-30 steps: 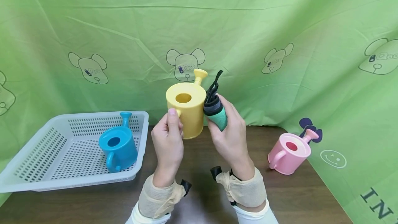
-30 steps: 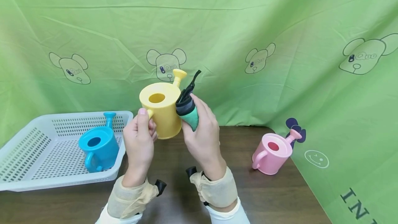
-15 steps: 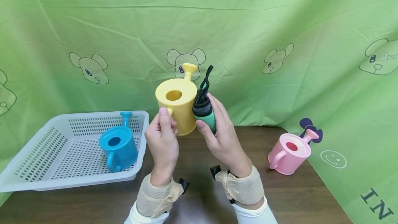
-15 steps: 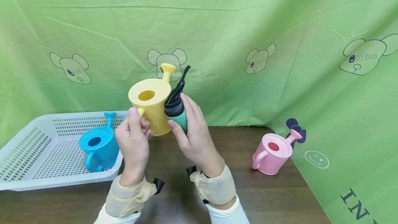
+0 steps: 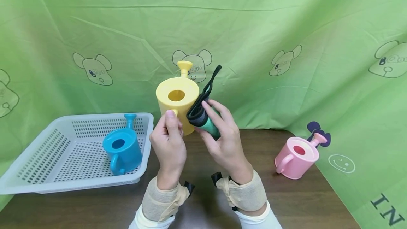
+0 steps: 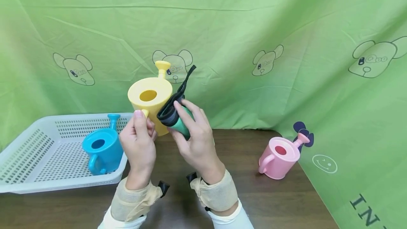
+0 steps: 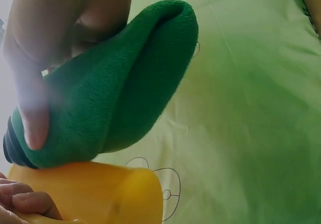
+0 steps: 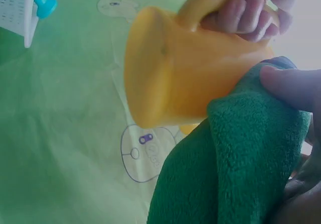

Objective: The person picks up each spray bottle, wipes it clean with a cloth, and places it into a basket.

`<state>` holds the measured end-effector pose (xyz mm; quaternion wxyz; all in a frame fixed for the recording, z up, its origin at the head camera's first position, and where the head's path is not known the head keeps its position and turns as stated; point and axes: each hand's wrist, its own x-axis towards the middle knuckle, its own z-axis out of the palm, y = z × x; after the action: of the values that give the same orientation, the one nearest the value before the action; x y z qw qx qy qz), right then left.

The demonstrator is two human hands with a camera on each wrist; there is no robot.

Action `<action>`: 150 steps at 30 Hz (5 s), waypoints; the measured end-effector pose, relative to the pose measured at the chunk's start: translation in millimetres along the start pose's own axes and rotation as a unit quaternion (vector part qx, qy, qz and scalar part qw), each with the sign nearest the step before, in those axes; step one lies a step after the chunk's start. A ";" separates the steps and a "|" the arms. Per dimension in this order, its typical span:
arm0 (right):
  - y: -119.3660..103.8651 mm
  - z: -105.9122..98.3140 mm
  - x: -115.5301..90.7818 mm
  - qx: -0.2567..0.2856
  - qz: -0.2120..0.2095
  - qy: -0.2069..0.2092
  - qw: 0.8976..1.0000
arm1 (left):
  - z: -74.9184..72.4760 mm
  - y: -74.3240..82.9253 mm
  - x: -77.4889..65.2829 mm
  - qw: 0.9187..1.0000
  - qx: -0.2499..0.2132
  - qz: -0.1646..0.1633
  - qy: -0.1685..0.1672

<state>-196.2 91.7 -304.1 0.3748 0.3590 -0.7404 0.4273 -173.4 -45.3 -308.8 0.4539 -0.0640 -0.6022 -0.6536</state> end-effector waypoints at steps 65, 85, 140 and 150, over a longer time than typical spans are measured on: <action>3.1 -3.1 3.9 0.136 0.070 0.062 0.986 | -2.8 4.8 2.9 0.991 -0.128 -0.038 0.019; 8.4 -5.0 -1.7 0.203 0.080 -0.027 0.976 | -6.9 5.6 4.7 0.991 -0.124 -0.047 0.011; 12.5 15.3 -0.9 0.027 -0.004 0.051 0.998 | -13.4 7.4 14.4 0.987 -0.147 -0.044 0.043; 28.6 -5.6 2.2 0.077 0.055 0.071 0.993 | -13.5 13.4 17.1 0.961 -0.263 -0.070 0.041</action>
<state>-220.2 107.0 -310.6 0.3732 0.3142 -0.6955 0.5275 -168.1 -63.7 -291.8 0.3982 -0.1119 -0.3932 -0.8212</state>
